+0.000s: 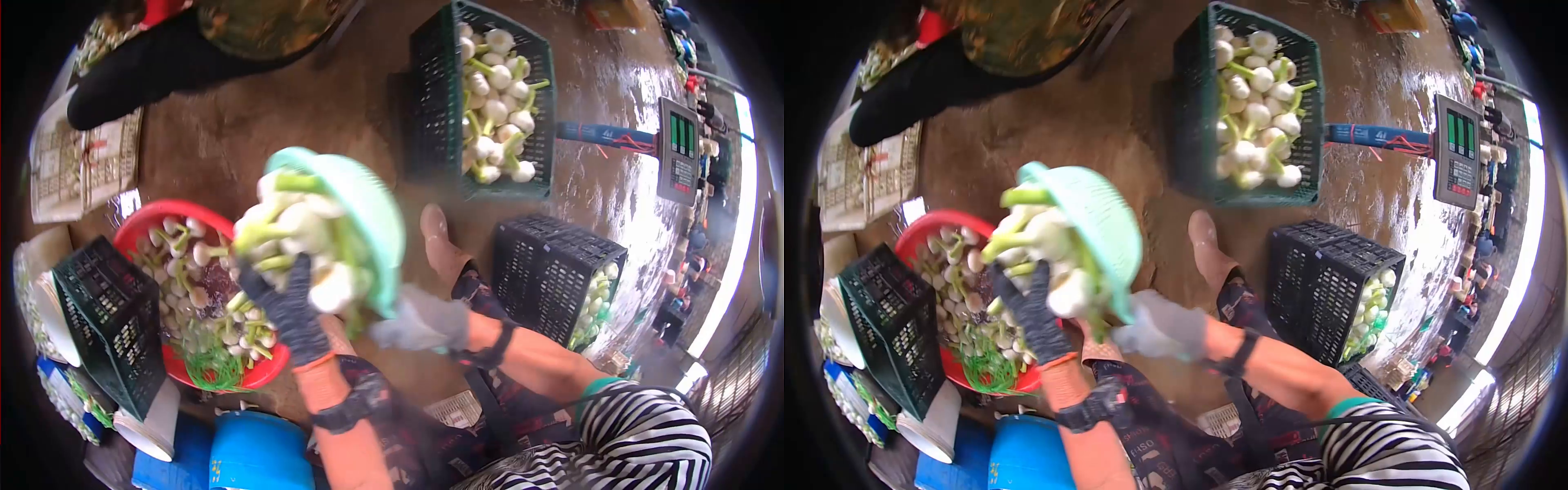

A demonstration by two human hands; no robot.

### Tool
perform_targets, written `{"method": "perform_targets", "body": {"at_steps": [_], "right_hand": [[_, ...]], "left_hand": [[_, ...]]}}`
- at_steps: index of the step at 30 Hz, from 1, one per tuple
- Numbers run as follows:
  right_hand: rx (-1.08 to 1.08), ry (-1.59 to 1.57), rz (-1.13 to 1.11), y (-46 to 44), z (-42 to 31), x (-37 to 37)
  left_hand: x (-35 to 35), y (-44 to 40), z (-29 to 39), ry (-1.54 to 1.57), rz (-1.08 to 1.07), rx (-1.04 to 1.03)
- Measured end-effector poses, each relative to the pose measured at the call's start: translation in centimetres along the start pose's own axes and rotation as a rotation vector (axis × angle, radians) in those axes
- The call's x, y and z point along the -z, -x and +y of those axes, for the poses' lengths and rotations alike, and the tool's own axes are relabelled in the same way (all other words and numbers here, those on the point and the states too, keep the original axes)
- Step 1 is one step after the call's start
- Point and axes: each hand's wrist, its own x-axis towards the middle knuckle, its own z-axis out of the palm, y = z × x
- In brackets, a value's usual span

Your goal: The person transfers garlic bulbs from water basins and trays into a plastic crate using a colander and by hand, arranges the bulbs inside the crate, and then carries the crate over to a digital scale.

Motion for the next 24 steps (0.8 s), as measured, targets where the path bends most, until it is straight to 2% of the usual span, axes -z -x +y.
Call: {"method": "perform_targets", "body": {"at_steps": [1, 2, 3, 4, 5, 7, 9, 10, 11, 13, 16, 17, 18, 21, 24], "right_hand": [[0.035, -0.152, 0.045, 2.2, 0.4, 2.2], [0.065, -0.306, 0.091, 4.5, 1.0, 4.4], [0.096, -0.458, 0.140, 6.3, 1.9, 6.8], [0.123, -0.609, 0.185, 8.0, 2.6, 9.0], [0.083, -0.558, 0.267, 10.0, 1.3, 11.0], [0.059, -0.108, 0.427, 12.7, 0.1, 15.5], [0.029, 0.384, 0.624, 12.7, 1.8, 20.0], [-0.002, 0.255, 0.736, 12.3, 0.1, 21.1], [0.016, 0.394, 0.766, 11.6, 0.0, 23.2], [0.012, 0.927, 0.930, 8.9, 0.9, 27.7], [0.062, 0.927, 1.117, 6.2, 1.6, 33.0], [0.067, 0.925, 1.161, 5.8, 1.4, 34.4], [0.075, 0.925, 1.203, 5.7, 1.4, 35.2], [0.160, 0.814, 1.222, 7.3, 0.5, 35.4], [0.006, 0.583, 1.153, 8.7, 2.6, 35.5]], "left_hand": [[-3.1, 1.1, 1.4, -0.044, -0.039, -0.056], [-6.6, 1.3, 6.5, 0.150, -0.122, 0.017], [-9.8, 2.3, 8.9, 0.166, -0.188, 0.041], [-13.5, 3.5, 9.4, 0.332, -0.230, 0.065], [-16.0, 4.5, 11.7, 0.280, -0.276, 0.047], [-21.7, 6.2, 13.3, 0.233, -0.330, 0.040], [-26.8, 7.5, 13.2, 0.305, -0.375, 0.291], [-28.9, 8.0, 11.7, 0.321, -0.406, 0.401], [-31.0, 8.5, 10.2, 0.333, -0.433, 0.511], [-33.2, 8.6, 8.7, 0.308, -0.506, 0.694], [-33.2, 7.1, 8.7, 0.282, -0.495, 0.535], [-33.4, 7.2, 9.8, 0.550, -0.400, 0.729], [-33.8, 7.3, 9.0, 0.462, -0.402, 0.655], [-33.3, 7.3, 7.7, 0.300, -0.472, 0.515], [-31.4, 8.8, 9.0, 0.363, -0.368, 0.612]]}}
